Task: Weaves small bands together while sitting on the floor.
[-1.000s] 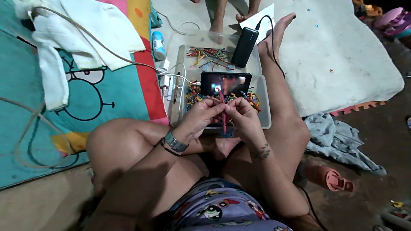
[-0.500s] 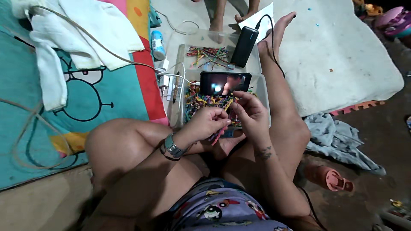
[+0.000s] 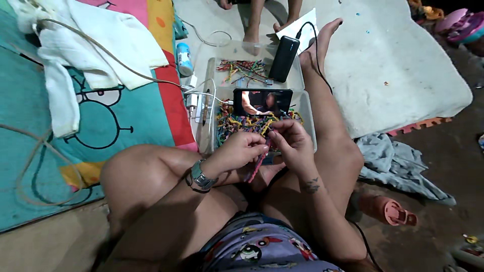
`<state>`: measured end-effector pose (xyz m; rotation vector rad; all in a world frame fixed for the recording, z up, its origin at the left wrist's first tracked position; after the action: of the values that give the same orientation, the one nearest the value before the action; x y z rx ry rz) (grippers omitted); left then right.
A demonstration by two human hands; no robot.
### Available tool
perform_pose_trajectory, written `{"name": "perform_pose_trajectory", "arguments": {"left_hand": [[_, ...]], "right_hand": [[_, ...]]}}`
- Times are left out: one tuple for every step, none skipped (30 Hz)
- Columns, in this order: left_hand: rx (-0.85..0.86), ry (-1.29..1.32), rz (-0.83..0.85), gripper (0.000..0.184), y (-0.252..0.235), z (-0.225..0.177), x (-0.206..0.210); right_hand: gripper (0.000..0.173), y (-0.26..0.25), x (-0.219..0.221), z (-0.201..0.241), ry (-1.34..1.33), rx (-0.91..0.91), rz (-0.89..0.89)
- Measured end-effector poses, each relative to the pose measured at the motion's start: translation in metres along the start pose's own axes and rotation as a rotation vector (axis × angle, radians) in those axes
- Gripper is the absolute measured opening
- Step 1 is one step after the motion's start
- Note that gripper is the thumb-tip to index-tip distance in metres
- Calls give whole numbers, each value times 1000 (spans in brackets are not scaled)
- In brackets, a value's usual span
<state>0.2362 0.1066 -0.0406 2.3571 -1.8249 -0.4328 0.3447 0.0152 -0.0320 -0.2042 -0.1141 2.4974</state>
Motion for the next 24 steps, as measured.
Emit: {"name": "perform_pose_trajectory", "arguments": {"left_hand": [[0, -2, -3, 18, 1, -1, 1], [5, 0, 2, 21, 1, -2, 2], [10, 9, 7, 25, 1, -2, 5], [8, 35, 18, 28, 0, 0, 7], [-9, 74, 29, 30, 0, 3, 11], [-32, 113, 34, 30, 0, 6, 14], [-52, 140, 26, 29, 0, 9, 16], [-62, 162, 13, 27, 0, 10, 19], [-64, 181, -9, 26, 0, 10, 20], [-49, 175, -31, 26, 1, 10, 20], [-32, 151, -46, 26, 1, 8, 20], [-17, 126, -58, 25, 2, 6, 19], [-5, 110, -67, 25, 2, 4, 18], [1, 108, -76, 24, 2, 3, 18], [0, 119, -78, 24, 2, 3, 18], [-9, 145, -78, 24, 1, 4, 18], [-21, 178, -75, 24, 1, 5, 19], [-38, 201, -63, 23, 2, 7, 19], [-57, 200, -40, 23, 3, 7, 19], [-75, 174, -6, 22, 4, 6, 18], [-94, 128, 44, 23, 5, 4, 17], [-95, 75, 90, 24, 6, 3, 15], [-74, 7, 131, 25, 6, 2, 13], [-30, -68, 151, 26, 6, 0, 12]], "right_hand": [[19, 1, 1, 0, -6, -6, -3], [18, 3, 2, 0, -6, -16, -8], [18, 4, 3, -1, -5, -26, -15], [17, 5, 4, -1, -4, -37, -22], [18, 6, 5, -3, -1, -46, -30], [19, 7, 6, -4, 3, -49, -36], [20, 7, 6, -6, 2, -40, -40], [22, 8, 6, -8, -4, -17, -41], [22, 8, 6, -9, -11, 17, -35], [19, 9, 7, -10, -22, 50, -24], [14, 10, 7, -11, -35, 77, -11], [8, 11, 7, -11, -47, 95, -8], [4, 12, 6, -12, -55, 99, -15], [3, 12, 5, -11, -58, 78, -33], [3, 14, 5, -9, -35, 31, -54], [5, 15, 4, -6, 25, -42, -76], [9, 17, 4, -2, 115, -131, -101], [11, 20, 4, 4, 215, -221, -122], [11, 22, 5, 9, 297, -303, -133], [11, 24, 5, 11, 349, -357, -122], [11, 25, 6, 12, 374, -387, -92], [12, 25, 6, 12, 380, -397, -52], [14, 26, 6, 11, 374, -395, -10], [17, 26, 7, 10, 371, -384, 26]]}}
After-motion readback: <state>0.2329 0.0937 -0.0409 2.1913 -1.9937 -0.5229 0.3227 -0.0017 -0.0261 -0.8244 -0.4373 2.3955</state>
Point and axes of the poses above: each hand's wrist, its own y-axis away from the middle knuckle, its own x-axis out of the palm, z = x × y, the point moved 8 cm from there along -y, towards the middle knuckle, and after that the axes turned 5 degrees about x, right-handed, at the moved point
